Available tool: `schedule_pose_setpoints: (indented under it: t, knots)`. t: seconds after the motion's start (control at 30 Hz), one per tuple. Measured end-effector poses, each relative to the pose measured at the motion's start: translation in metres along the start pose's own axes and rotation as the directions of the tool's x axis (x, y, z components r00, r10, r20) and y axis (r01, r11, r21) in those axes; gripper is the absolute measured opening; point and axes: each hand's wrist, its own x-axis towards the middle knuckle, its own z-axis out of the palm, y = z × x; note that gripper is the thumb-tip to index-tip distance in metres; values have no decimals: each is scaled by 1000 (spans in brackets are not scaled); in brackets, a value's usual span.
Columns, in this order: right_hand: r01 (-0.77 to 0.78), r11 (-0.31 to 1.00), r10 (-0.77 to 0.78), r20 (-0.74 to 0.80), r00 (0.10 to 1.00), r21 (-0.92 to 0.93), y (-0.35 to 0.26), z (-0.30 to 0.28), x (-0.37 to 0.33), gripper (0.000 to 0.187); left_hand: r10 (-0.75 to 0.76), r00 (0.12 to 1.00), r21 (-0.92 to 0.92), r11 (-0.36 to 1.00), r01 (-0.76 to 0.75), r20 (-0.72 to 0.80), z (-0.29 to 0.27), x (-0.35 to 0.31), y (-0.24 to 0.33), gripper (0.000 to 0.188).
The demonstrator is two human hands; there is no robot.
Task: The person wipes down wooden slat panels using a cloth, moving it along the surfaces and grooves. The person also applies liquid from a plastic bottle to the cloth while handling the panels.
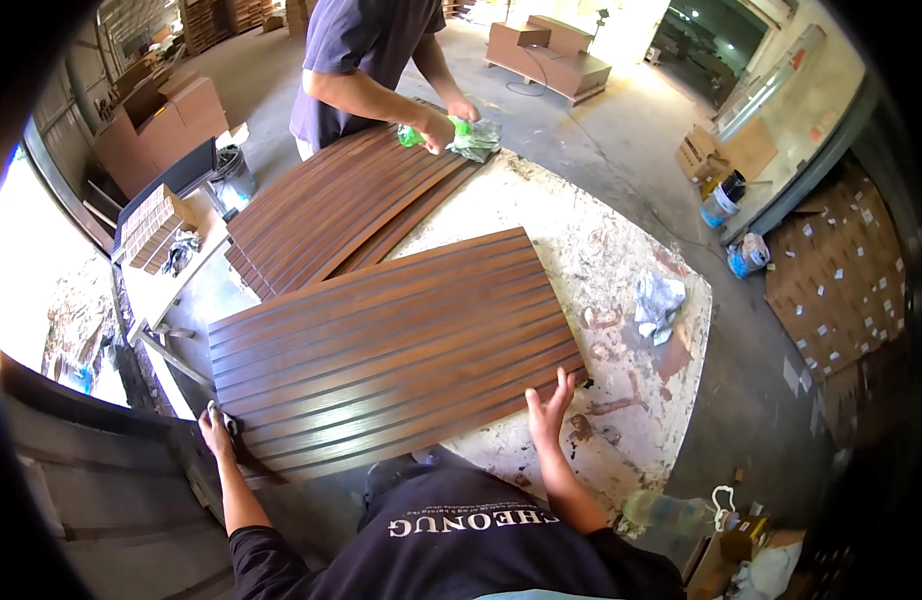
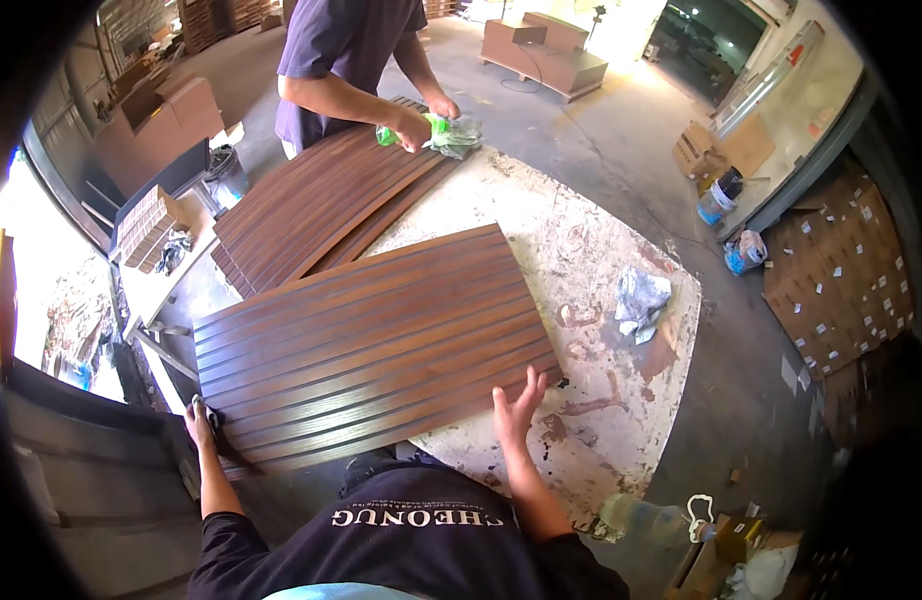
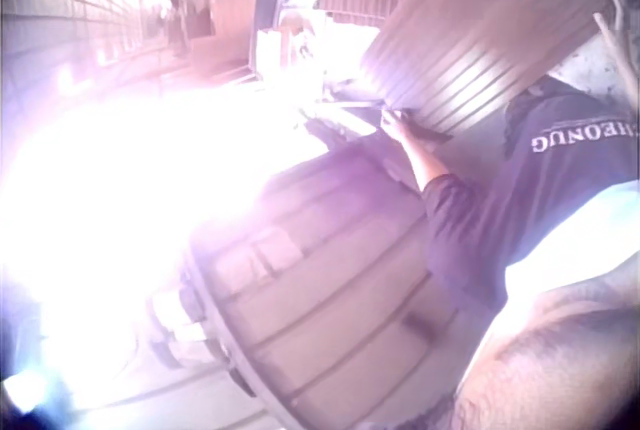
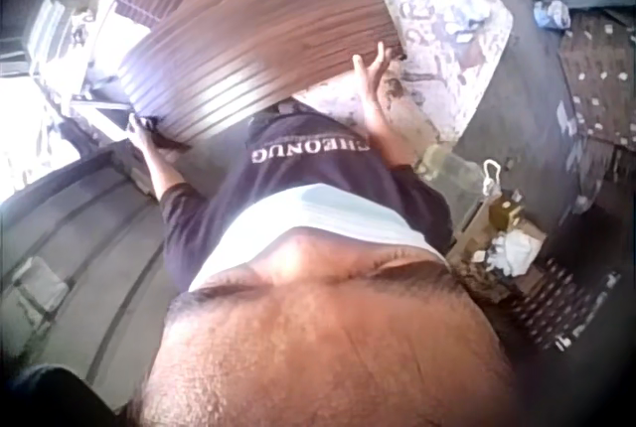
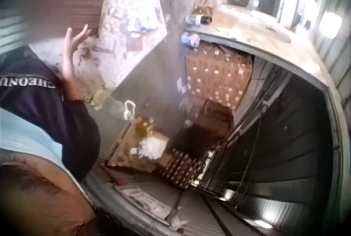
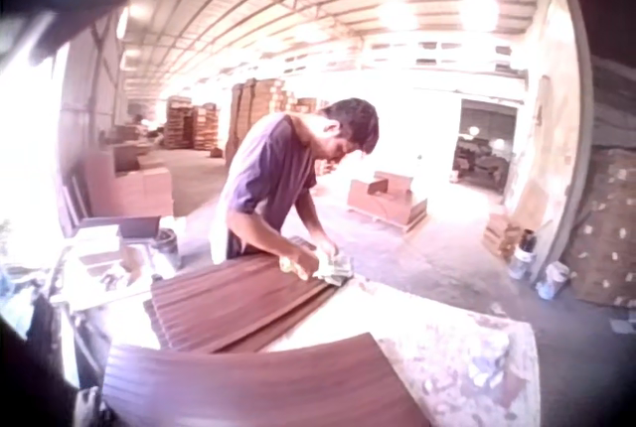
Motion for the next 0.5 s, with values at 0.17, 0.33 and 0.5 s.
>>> schedule_pose_setpoints:
  t: [0.17,0.33,0.5]
  knots:
    - [-534,570,573,163,803,625,-37,-5,-43,75,-217,954,-33,973,228,209,18,-24,43,39]
    - [-540,346,661,209,721,767,-69,3,-32,70,-114,975,-35,992,122,190,-9,-48,96,28]
    - [-438,383,615,129,778,813,-51,2,19,71,-154,955,-156,968,198,255,-19,-125,155,26]
